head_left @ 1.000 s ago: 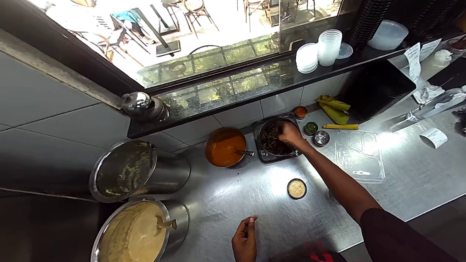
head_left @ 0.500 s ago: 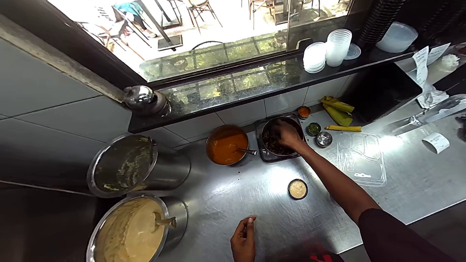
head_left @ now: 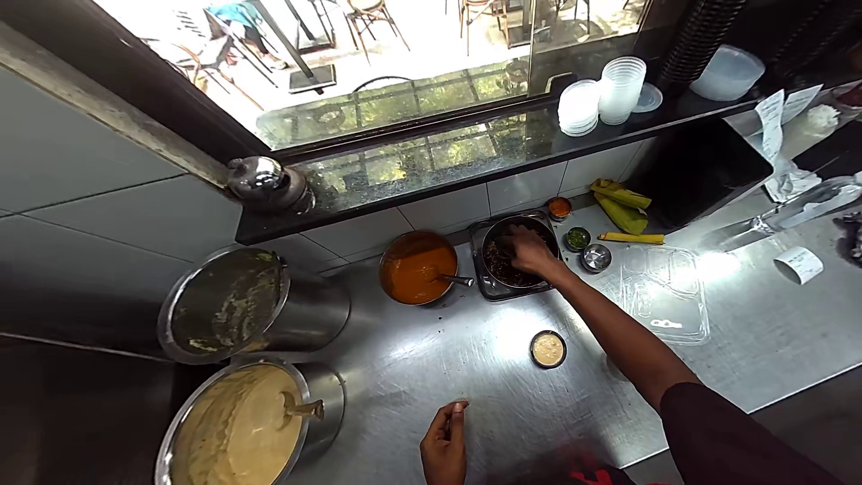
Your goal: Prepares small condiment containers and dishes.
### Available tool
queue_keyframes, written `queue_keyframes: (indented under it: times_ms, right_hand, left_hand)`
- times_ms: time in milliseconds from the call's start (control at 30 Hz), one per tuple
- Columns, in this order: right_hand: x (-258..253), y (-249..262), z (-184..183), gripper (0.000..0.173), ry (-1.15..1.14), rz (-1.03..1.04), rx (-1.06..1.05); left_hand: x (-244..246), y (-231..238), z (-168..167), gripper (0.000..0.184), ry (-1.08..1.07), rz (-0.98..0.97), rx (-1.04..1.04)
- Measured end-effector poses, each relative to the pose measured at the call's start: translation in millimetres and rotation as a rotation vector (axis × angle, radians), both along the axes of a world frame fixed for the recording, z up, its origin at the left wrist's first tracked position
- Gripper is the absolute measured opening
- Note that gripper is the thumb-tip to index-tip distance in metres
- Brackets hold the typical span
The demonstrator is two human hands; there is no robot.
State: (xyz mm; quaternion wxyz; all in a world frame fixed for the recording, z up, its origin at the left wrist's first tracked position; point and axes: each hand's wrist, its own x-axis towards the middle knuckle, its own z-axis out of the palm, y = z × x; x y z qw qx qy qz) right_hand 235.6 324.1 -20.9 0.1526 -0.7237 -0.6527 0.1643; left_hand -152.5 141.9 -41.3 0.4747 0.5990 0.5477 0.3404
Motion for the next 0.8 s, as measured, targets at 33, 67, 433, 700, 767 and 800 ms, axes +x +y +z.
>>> queue_keyframes:
  times_ms: [33, 67, 433, 700, 767, 800]
  right_hand:
    - [-2, 2, -2, 0.046, -0.017, 0.0, -0.025]
    - [-4, 3, -3, 0.05, -0.028, 0.004, -0.053]
    - [2, 0, 2, 0.03, 0.131, -0.079, 0.092]
    - [-7, 19, -4, 0.02, 0.029, 0.028, 0.039]
    - [-6, 20, -1, 0.019, 0.046, 0.012, 0.045]
    - [-5, 18, 2, 0.018, 0.074, -0.01, 0.065]
  left_hand:
    - [1, 0, 1, 0.02, -0.004, -0.001, 0.002]
    - [1, 0, 1, 0.02, -0.008, 0.0, 0.004]
    - [-2, -4, 2, 0.02, 0.009, -0.001, -0.002]
    - [-2, -1, 5, 0.021, 0.007, -0.001, 0.023]
    - [-4, 0, 4, 0.021, 0.018, 0.013, 0.024]
    - [-5, 0, 3, 0.021, 0.021, 0.016, 0.021]
